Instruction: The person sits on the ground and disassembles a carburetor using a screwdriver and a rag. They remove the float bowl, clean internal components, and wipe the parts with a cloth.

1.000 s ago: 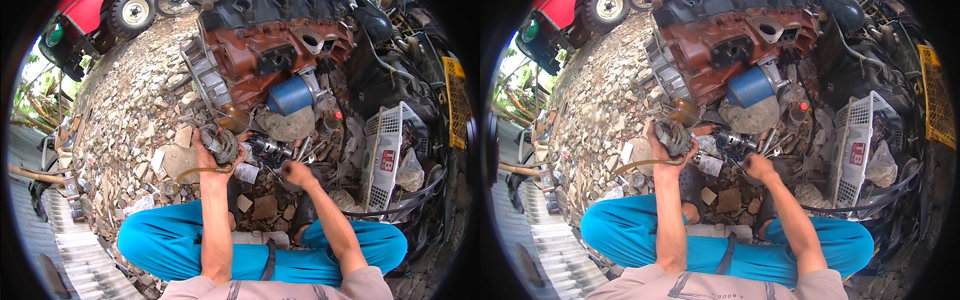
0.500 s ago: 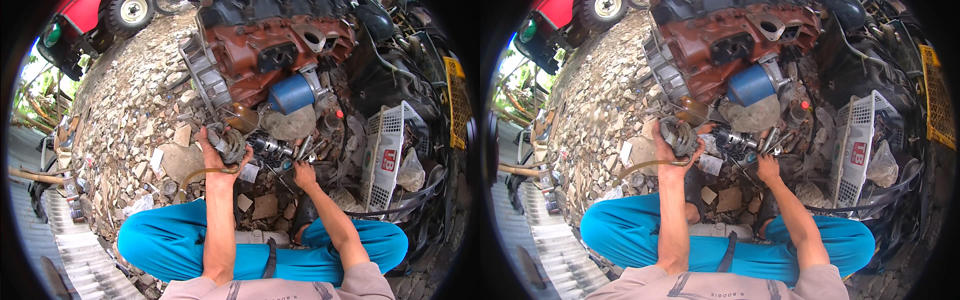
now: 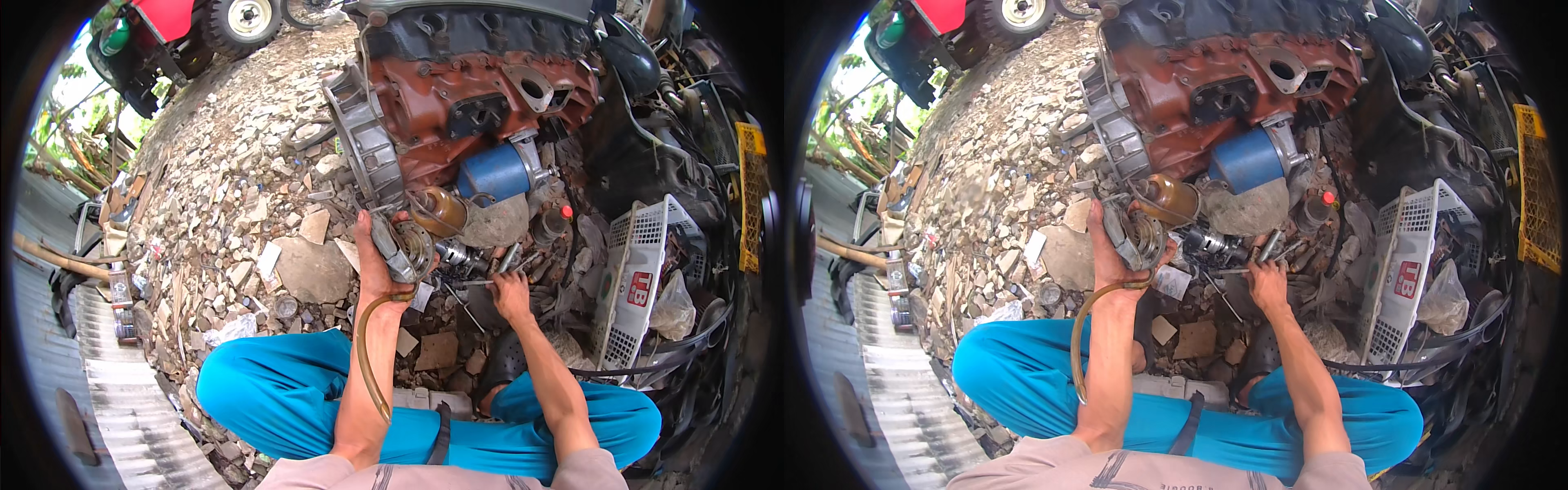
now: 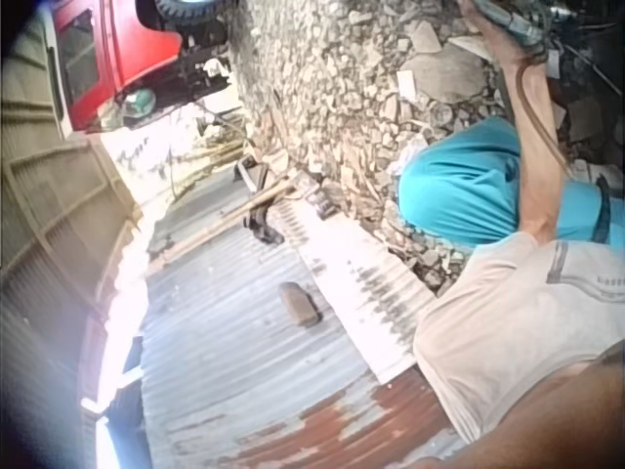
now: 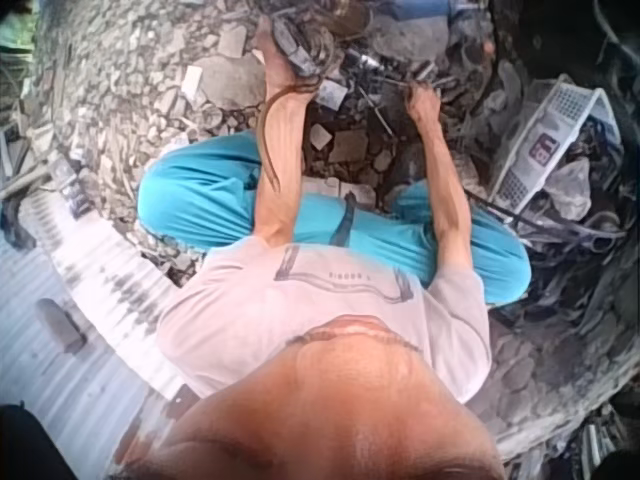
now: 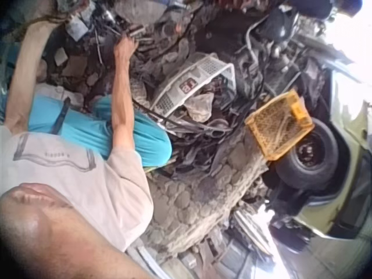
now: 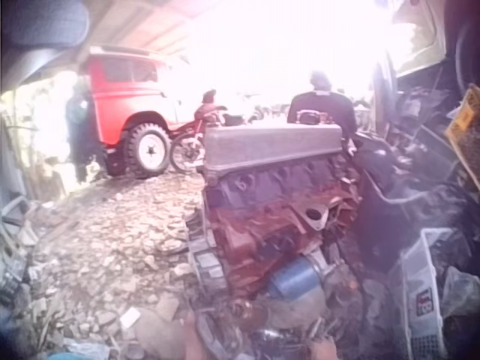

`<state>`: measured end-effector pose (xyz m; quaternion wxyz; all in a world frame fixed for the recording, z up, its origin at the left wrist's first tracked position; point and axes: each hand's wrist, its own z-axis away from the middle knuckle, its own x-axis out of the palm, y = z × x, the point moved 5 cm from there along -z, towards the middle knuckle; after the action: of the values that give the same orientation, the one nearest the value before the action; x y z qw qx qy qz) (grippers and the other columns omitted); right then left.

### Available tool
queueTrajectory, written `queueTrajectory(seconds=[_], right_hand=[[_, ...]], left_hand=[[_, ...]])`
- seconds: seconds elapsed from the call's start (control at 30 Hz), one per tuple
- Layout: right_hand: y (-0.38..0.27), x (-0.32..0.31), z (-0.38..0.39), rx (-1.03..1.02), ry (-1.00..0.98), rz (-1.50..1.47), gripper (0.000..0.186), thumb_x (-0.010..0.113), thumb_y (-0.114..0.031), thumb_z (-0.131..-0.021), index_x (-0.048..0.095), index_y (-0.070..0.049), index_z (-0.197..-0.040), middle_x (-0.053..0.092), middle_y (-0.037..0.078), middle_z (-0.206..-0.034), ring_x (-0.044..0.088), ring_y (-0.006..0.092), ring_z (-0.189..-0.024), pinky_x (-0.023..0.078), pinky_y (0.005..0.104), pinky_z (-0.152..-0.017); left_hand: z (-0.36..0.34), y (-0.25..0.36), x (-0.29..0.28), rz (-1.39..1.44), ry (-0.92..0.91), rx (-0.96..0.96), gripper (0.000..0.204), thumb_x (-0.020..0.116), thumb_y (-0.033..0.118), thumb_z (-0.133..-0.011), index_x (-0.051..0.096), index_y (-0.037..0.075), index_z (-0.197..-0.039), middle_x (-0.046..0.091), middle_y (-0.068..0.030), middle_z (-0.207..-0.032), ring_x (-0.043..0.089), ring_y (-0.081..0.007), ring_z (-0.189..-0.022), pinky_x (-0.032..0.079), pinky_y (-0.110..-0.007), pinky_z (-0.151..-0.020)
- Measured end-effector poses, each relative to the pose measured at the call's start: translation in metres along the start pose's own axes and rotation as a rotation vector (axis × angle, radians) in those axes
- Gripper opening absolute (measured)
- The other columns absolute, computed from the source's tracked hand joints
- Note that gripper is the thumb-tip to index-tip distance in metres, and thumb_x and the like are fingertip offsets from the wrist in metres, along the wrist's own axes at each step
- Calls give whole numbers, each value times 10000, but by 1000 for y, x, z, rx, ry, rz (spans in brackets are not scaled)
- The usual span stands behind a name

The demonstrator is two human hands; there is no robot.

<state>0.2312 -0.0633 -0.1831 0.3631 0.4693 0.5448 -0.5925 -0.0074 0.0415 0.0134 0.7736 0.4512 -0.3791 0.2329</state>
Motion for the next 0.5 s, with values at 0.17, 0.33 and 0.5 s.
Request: queueTrajectory(seconds=[0.17, 0.33, 0.5], right_hand=[[-3, -94, -41, 79, -145, -247, 258, 687, -234, -805, 693, -139, -1045, 708, 184, -951, 681, 361, -936, 531, 449, -833], [-4, -207, -29, 399, -184, 378, 232, 674, -79, -732, 746, -184, -926, 725, 127, -900, 697, 305, -900, 544, 400, -826], [-25, -289, -4, 313, -72, 75, 157, 737, -113, -686, 734, -86, -840, 712, 121, -768, 697, 244, -732, 525, 366, -687]], left_hand=[[-5, 5, -1, 34, -82, 78, 688, 525, 734, -841, 609, 90, -1069, 677, -96, -979, 688, -239, -793, 594, -449, -628], [-7, 8, -1, 112, -91, 79, 683, 535, 738, -832, 614, 101, -1067, 663, -90, -1042, 676, -240, -878, 595, -462, -672], [-5, 15, -8, 38, -60, 112, 667, 528, 715, -854, 625, 81, -1035, 676, -96, -947, 693, -235, -759, 607, -422, -607]])
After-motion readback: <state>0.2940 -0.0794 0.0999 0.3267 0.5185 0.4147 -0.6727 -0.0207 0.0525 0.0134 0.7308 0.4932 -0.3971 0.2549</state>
